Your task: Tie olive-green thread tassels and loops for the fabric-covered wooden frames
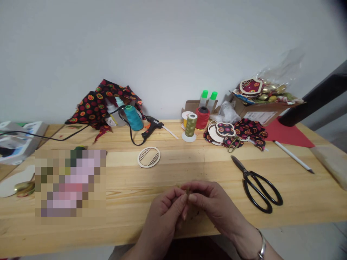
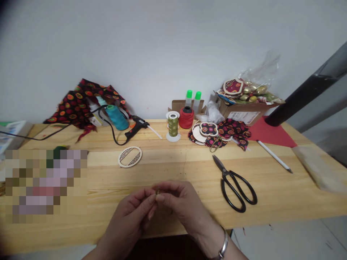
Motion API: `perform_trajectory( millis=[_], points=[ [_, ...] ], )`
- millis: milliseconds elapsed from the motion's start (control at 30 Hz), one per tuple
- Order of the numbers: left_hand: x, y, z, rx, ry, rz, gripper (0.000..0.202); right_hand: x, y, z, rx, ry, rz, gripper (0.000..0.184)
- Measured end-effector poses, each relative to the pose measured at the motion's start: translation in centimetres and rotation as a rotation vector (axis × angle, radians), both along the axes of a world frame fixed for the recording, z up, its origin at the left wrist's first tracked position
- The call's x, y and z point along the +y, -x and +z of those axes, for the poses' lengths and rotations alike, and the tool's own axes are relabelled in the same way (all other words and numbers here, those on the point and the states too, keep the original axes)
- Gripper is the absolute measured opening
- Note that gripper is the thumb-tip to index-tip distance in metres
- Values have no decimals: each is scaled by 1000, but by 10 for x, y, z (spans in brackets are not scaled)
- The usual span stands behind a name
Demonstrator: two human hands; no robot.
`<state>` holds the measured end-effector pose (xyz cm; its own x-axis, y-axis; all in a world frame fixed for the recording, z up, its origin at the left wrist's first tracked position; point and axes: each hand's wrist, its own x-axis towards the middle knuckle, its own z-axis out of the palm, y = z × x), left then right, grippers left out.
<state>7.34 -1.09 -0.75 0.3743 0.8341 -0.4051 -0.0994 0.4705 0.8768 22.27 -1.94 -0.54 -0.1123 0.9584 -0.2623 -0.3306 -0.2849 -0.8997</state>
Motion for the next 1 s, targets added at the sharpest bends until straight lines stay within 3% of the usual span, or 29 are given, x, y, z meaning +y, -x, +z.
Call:
perform_trajectory(
  millis=[300, 633, 833, 1000],
  points=[
    [-1, -2, 6, 50, -42, -45, 31, 3, 2, -1, 59, 60, 76, 20],
    [0, -1, 4, 27, -14, -45, 32, 1, 1, -6, 41, 66, 119, 17],
    [0, -1, 7, 36, 6, -48, 33, 2, 2, -3, 33, 61, 113, 19],
    [1, -1, 6, 24, 12, -31, 31, 4, 3, 4, -42, 48, 17, 13]
  ],
)
